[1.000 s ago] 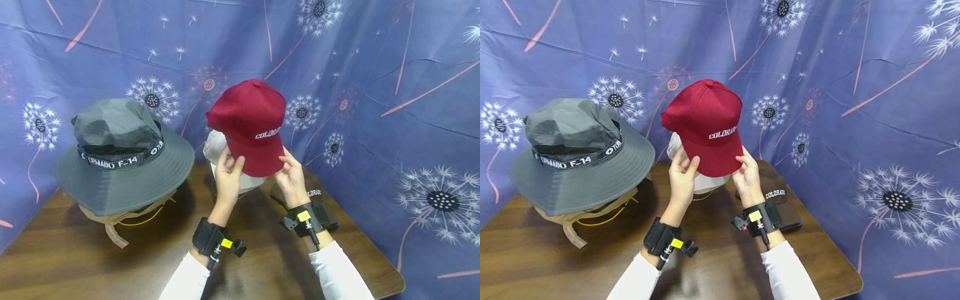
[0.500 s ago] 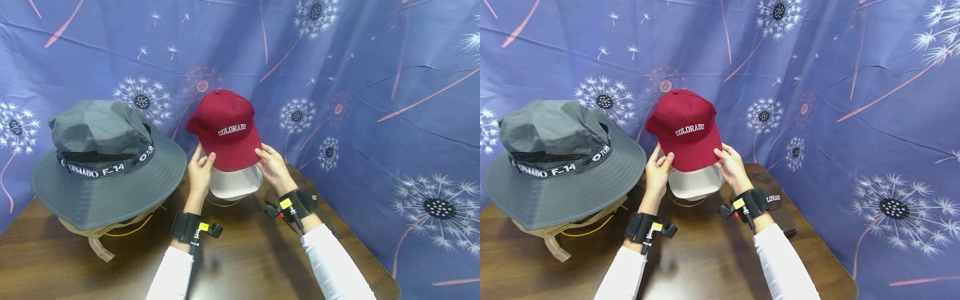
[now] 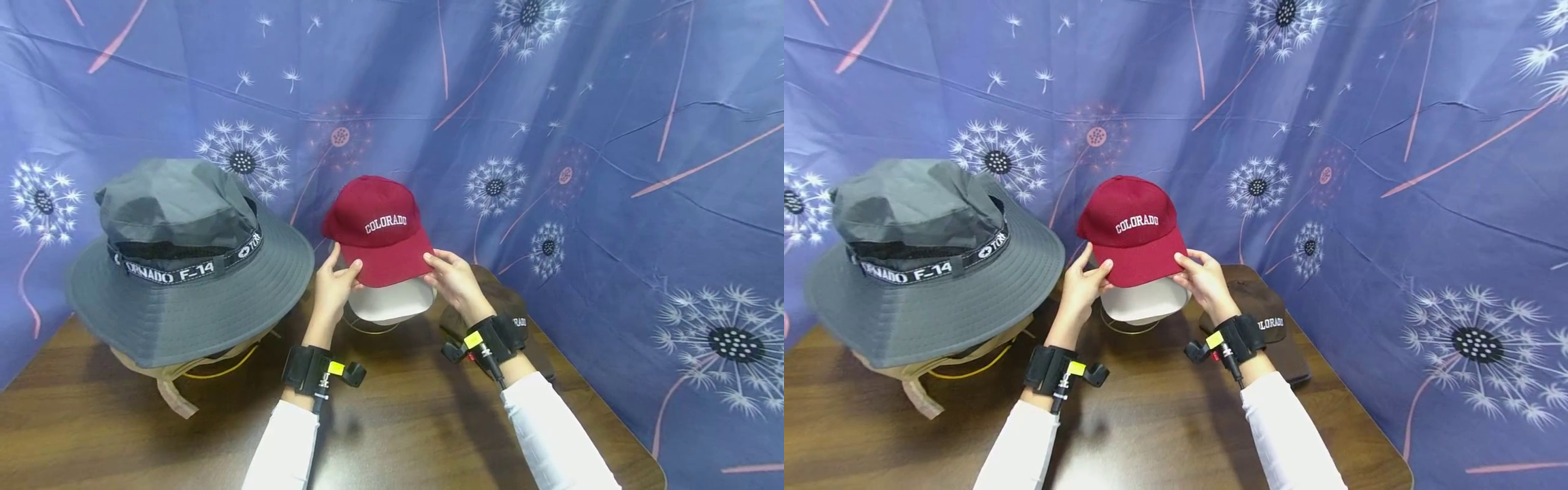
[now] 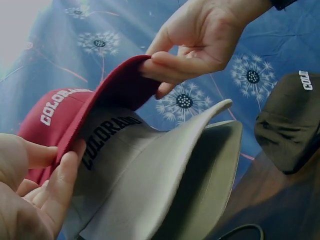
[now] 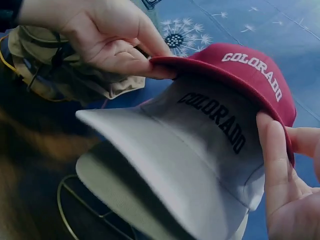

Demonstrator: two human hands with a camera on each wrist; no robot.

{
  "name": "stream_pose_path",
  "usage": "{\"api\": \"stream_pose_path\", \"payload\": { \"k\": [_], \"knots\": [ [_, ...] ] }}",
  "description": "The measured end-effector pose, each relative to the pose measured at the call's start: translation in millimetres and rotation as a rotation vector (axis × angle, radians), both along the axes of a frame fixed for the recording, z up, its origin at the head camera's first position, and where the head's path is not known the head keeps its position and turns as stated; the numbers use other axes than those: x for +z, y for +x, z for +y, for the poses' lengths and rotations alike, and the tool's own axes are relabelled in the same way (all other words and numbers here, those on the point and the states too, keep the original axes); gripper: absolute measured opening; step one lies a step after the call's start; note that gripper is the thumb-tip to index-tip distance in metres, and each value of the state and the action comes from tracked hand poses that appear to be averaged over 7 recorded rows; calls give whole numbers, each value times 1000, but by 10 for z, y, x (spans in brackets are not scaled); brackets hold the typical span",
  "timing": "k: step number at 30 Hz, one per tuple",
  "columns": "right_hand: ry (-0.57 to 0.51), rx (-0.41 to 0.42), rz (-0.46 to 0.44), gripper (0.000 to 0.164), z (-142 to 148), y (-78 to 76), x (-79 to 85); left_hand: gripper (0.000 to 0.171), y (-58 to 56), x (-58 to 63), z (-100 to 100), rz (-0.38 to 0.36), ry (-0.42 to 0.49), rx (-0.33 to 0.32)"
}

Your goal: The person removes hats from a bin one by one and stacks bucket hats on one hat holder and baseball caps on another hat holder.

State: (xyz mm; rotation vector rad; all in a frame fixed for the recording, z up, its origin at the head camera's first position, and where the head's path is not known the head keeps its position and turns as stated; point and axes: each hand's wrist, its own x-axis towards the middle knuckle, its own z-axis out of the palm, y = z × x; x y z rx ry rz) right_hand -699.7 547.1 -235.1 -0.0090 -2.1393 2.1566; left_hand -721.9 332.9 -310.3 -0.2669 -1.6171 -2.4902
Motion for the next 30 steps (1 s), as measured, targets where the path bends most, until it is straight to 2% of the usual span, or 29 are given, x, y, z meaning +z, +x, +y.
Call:
{"api": "stream_pose_path", "payload": {
  "k": [4,11,16,24,30],
  "knots": [
    [5,6,-22,62,38,33,-52,69,26,0,2,-40,-50,-8],
    [56,29,-87,61,85,84,-146,67,43,-43,-47,-110,-133,-88],
    [83,24,-90,60,77,93,-195,67,52,-61,-90,-154,-183,-112],
    [57,33,-94,60,69,84,-246,66,42,-70,-94,-152,-208,-123],
    [82,35,-133,63,98,97,-330,72,50,-141,-84,-173,-282,-170]
  ]
}}
